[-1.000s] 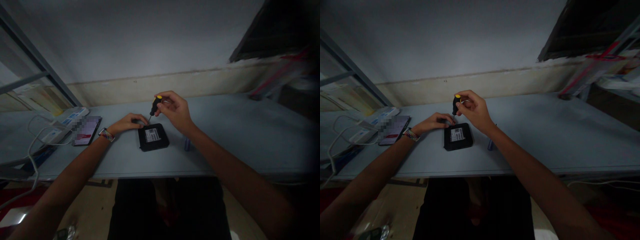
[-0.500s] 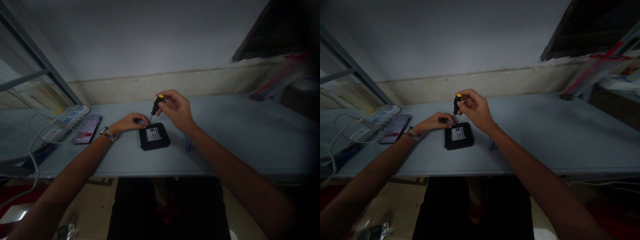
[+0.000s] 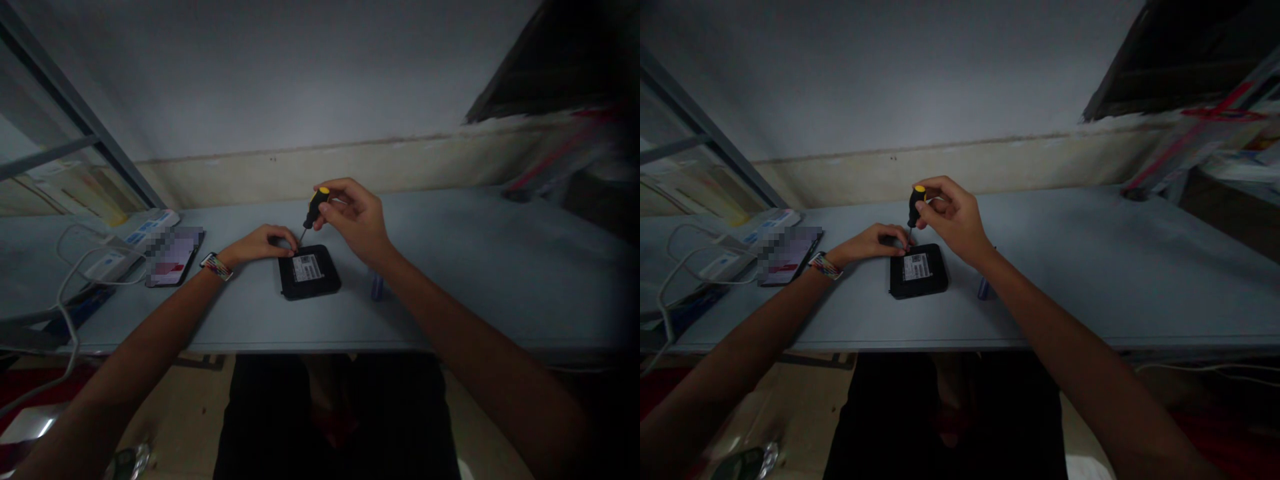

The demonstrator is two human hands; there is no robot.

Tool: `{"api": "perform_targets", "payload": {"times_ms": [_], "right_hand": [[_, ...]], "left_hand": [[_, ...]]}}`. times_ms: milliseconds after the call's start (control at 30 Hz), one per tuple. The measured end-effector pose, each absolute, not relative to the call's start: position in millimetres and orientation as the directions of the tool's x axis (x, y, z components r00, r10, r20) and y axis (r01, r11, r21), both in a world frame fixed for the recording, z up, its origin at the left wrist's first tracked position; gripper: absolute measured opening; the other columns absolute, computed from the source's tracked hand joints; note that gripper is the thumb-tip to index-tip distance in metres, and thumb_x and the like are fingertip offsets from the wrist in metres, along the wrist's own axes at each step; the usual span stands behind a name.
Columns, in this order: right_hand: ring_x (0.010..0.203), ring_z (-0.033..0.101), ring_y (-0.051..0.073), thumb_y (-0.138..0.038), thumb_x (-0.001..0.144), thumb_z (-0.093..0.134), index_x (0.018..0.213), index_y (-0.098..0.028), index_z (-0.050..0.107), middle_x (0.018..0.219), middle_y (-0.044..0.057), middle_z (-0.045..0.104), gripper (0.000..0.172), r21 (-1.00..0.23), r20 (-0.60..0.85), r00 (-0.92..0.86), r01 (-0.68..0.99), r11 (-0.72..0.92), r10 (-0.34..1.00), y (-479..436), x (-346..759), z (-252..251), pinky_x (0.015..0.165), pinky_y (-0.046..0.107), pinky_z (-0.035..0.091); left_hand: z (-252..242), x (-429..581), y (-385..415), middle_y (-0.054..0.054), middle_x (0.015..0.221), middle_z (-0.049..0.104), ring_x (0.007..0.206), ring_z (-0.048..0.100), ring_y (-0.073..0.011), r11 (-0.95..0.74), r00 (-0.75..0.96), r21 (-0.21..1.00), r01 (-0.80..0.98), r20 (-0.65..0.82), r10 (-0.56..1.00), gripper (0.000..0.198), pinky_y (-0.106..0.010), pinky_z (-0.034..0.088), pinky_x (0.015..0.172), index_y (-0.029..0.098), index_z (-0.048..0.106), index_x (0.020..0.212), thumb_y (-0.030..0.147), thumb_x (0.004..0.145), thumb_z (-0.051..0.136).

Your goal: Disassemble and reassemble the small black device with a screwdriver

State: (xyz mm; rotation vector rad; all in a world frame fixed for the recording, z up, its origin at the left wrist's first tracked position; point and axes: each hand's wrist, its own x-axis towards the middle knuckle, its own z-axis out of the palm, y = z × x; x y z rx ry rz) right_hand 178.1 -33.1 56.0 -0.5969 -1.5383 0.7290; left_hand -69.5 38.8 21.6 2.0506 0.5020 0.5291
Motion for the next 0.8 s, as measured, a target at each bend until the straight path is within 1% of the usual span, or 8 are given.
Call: {"api": "perform_targets", "payload": {"times_ms": [200, 467, 800], "right_hand": [[0.069, 0.069, 0.01, -0.05, 0.094, 0.085, 0.116, -0.026, 0.069, 0.108, 0.002, 0.069, 0.036, -0.753, 0.658, -0.087, -0.05, 0.656, 0.748, -33.1, 177.9, 55.5, 0.067, 0.029, 0.068], [0.068, 0.069, 0.011, -0.055, 0.091, 0.087, 0.115, -0.026, 0.07, 0.104, 0.001, 0.069, 0.041, -0.764, 0.645, -0.089, -0.053, 0.643, 0.759, -34.7, 176.0, 56.5, 0.067, 0.028, 0.067], [0.07, 0.071, 0.009, -0.046, 0.094, 0.086, 0.118, -0.023, 0.07, 0.107, 0.001, 0.068, 0.036, -0.734, 0.679, -0.128, -0.106, 0.67, 0.723, -30.8, 174.4, 49.9, 0.068, 0.025, 0.065]], "left_hand": [[22.2, -70.2, 38.9, -0.011, 0.109, 0.082, 0.108, 0.074, -0.0227, -0.489, 0.826, 0.861, 0.143, 0.168, 0.538, 0.025, -0.041, 0.055, 0.104, 0.017, 0.083, 0.098, 0.039, 0.088, 0.09], [25.3, -69.5, 37.5, -0.011, 0.109, 0.082, 0.108, 0.075, -0.0229, -0.501, 0.834, 0.854, 0.137, 0.173, 0.524, 0.023, -0.041, 0.056, 0.104, 0.017, 0.083, 0.099, 0.037, 0.09, 0.089], [22.5, -69.7, 38.3, -0.011, 0.11, 0.082, 0.109, 0.075, -0.0222, -0.492, 0.827, 0.86, 0.137, 0.174, 0.534, 0.022, -0.04, 0.056, 0.104, 0.016, 0.083, 0.099, 0.035, 0.089, 0.09]]}}
